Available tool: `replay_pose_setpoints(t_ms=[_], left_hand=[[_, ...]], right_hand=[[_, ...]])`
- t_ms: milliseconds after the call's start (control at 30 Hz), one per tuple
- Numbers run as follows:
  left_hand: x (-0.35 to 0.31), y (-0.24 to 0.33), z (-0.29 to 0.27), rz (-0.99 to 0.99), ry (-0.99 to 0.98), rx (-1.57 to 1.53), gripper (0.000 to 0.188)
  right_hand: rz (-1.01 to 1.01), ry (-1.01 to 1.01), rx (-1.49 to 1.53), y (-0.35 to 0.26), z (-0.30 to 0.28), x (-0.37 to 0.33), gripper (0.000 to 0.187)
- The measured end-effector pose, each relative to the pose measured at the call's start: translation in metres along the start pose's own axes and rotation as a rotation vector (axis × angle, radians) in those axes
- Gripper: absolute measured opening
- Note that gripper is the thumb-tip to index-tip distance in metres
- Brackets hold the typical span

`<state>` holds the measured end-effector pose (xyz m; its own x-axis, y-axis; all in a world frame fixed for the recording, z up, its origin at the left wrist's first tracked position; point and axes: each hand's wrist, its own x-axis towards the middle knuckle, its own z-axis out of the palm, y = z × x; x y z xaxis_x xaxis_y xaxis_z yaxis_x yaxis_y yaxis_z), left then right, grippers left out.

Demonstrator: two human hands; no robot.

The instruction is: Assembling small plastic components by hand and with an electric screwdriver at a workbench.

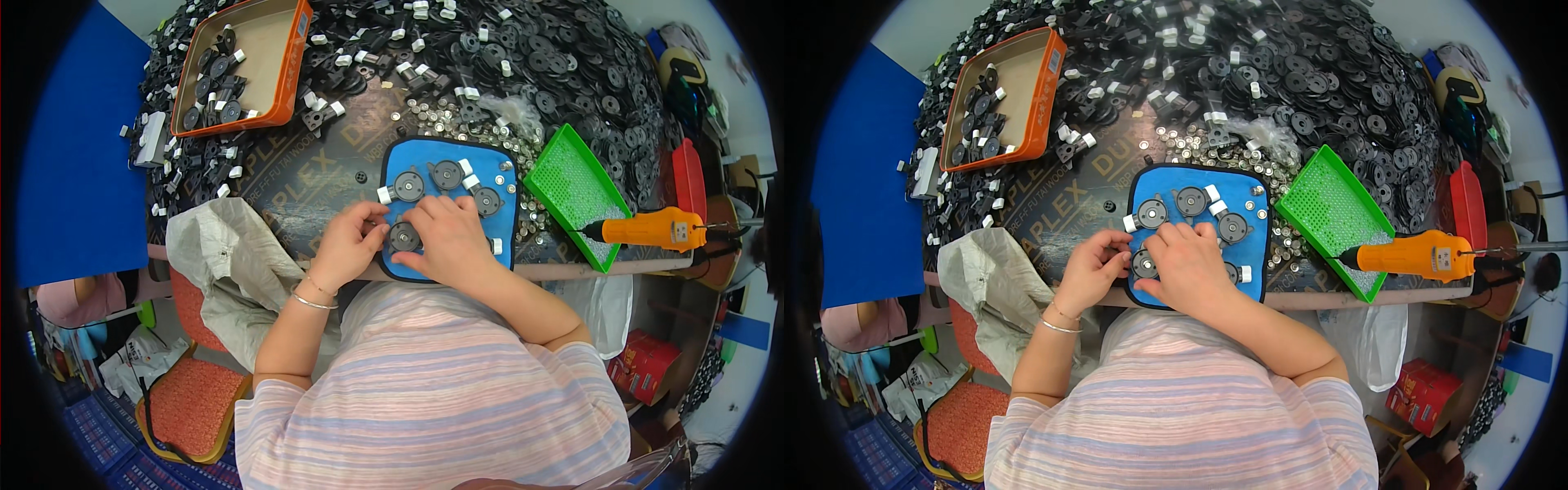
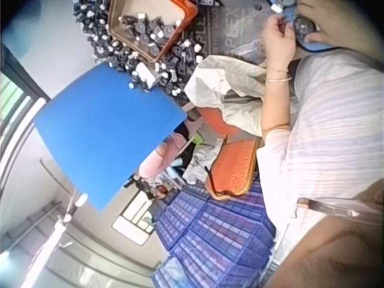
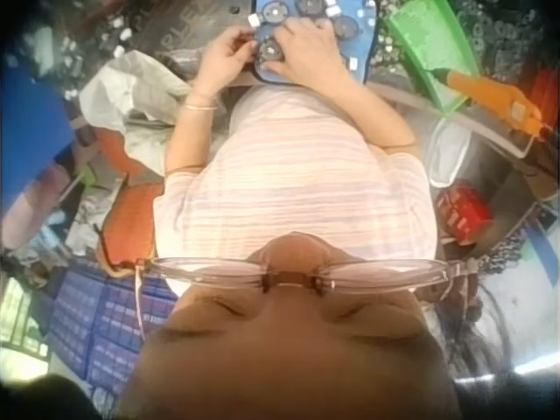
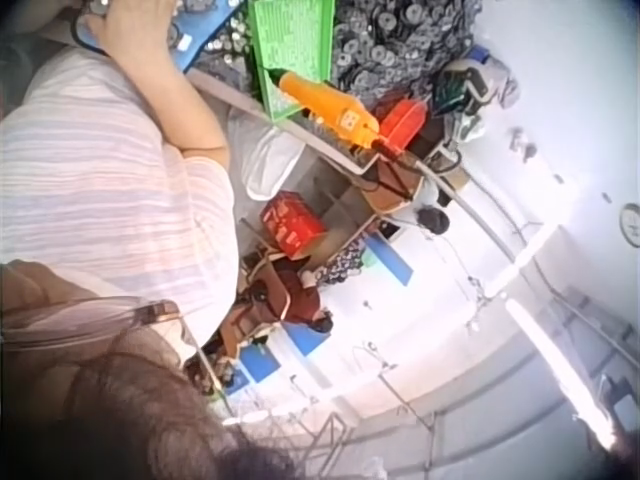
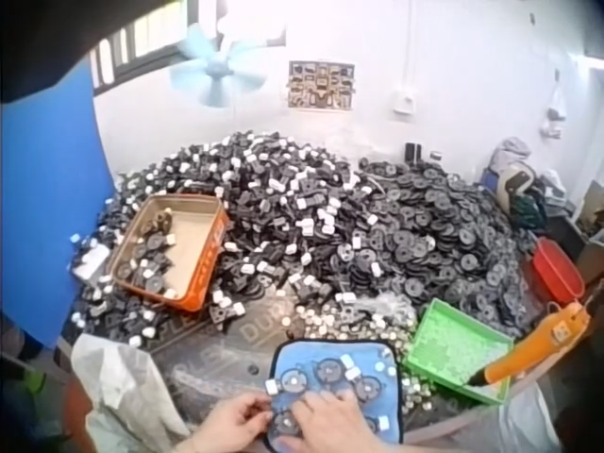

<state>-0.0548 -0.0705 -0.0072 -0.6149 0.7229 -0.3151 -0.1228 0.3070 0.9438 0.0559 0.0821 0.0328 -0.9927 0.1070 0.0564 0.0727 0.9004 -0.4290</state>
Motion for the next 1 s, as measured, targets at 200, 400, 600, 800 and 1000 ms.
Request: replay_pose_setpoints(t_ms=[200,400,600,800,1000], left_hand=[[0.0003,-0.0061,0.0025,0.047,-0.010,0.045,0.023],[0.0000,-0.0045,0.0029,0.037,-0.006,0.046,0.023],[0.0001,-0.0041,0.0003,0.007,-0.040,0.051,0.023],[-0.0004,-0.0028,-0.0007,-0.004,-0.063,0.115,0.024],[-0.0016,-0.0018,0.0028,0.055,-0.028,0.154,0.030]], right_hand=[[0.002,-0.011,-0.034,-0.0008,-0.0042,-0.0009,0.046],[-0.007,-0.027,-0.042,-0.0033,-0.0050,0.0008,0.046],[-0.003,-0.039,-0.061,-0.0052,-0.0058,0.0016,0.046],[0.000,-0.052,-0.064,-0.0042,-0.0055,0.0033,0.047],[0.009,0.017,0.001,-0.0042,-0.0095,-0.0023,0.048]])
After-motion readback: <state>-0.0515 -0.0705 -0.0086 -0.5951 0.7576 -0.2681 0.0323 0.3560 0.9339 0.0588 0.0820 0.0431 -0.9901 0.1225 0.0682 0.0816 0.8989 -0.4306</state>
